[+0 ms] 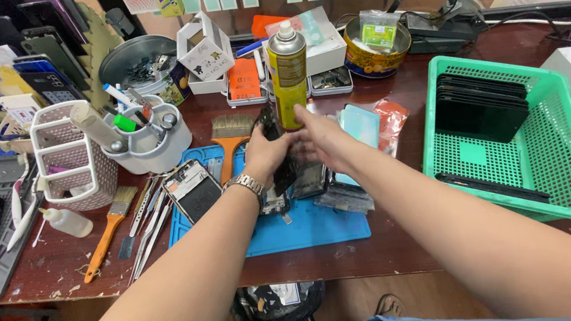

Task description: The person repeatedly picks up black rectangular electronic components from a green basket, places them on a blue mat, and then returns them to the basket. The person handles the components one at a time in a repetitive cycle throughout the clip.

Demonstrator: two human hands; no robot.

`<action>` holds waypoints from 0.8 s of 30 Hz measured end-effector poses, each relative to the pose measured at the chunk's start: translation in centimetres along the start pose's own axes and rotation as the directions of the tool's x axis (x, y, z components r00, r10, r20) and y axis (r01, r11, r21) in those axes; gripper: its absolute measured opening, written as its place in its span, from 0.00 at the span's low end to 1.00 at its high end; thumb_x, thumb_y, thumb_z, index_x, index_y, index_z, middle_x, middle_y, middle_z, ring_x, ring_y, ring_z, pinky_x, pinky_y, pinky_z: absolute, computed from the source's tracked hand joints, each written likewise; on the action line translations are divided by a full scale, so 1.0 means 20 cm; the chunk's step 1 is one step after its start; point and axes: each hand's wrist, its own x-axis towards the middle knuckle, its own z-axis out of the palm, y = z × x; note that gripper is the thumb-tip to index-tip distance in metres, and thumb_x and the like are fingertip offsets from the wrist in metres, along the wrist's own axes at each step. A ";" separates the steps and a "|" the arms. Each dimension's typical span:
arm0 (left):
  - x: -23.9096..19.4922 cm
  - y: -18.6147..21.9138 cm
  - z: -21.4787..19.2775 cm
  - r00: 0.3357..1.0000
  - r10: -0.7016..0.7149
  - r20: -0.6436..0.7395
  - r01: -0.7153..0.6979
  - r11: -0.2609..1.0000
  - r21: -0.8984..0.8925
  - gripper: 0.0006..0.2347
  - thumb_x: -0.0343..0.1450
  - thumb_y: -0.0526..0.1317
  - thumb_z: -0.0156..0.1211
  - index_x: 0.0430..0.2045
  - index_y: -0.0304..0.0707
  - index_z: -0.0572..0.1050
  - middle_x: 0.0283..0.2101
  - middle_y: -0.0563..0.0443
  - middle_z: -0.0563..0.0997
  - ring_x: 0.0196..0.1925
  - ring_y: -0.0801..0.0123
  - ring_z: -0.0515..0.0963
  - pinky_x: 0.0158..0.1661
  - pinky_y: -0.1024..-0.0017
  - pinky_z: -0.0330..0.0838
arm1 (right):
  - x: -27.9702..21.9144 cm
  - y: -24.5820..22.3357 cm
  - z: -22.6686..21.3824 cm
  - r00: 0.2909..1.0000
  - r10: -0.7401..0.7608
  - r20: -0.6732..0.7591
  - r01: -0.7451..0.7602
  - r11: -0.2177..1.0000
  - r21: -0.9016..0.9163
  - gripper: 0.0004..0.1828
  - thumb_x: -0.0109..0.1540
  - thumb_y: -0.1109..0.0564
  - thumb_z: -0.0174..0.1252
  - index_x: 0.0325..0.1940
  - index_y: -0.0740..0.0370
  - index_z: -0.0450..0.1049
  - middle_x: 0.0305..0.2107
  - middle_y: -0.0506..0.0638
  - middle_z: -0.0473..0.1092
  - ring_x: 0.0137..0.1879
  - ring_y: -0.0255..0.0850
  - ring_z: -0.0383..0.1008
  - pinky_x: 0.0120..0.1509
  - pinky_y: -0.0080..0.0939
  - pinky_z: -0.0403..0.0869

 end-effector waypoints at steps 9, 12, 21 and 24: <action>-0.08 0.13 0.09 0.918 0.009 0.397 0.286 0.677 -0.678 0.12 0.72 0.35 0.58 0.49 0.39 0.76 0.40 0.50 0.82 0.38 0.66 0.82 0.39 0.63 0.80 | -0.19 -0.14 -0.24 0.888 -0.400 -0.228 0.342 0.904 -0.256 0.23 0.62 0.55 0.58 0.62 0.62 0.72 0.50 0.51 0.77 0.53 0.39 0.77 0.53 0.40 0.77; -0.14 0.18 0.09 0.887 0.009 0.461 0.329 0.688 -0.647 0.11 0.72 0.41 0.58 0.49 0.43 0.76 0.40 0.52 0.83 0.39 0.67 0.84 0.40 0.62 0.81 | -0.25 -0.17 -0.33 0.913 -0.274 -0.302 0.206 0.949 -0.238 0.25 0.61 0.57 0.63 0.63 0.59 0.69 0.49 0.46 0.76 0.51 0.35 0.76 0.54 0.36 0.76; -0.17 0.26 0.20 0.817 0.021 0.577 0.441 0.622 -0.647 0.18 0.73 0.51 0.56 0.48 0.36 0.76 0.42 0.47 0.85 0.40 0.63 0.85 0.42 0.64 0.82 | -0.30 -0.22 -0.49 0.974 -0.023 -0.223 0.005 0.997 -0.082 0.23 0.62 0.59 0.60 0.63 0.55 0.71 0.36 0.45 0.68 0.39 0.35 0.68 0.41 0.39 0.69; -0.17 0.28 0.22 0.803 0.068 0.591 0.364 0.731 -0.578 0.15 0.73 0.45 0.61 0.48 0.34 0.77 0.44 0.47 0.85 0.43 0.66 0.85 0.44 0.67 0.81 | -0.31 -0.22 -0.56 0.978 -0.139 -0.153 0.148 0.988 0.047 0.23 0.61 0.62 0.60 0.61 0.61 0.70 0.40 0.45 0.73 0.41 0.33 0.71 0.45 0.35 0.74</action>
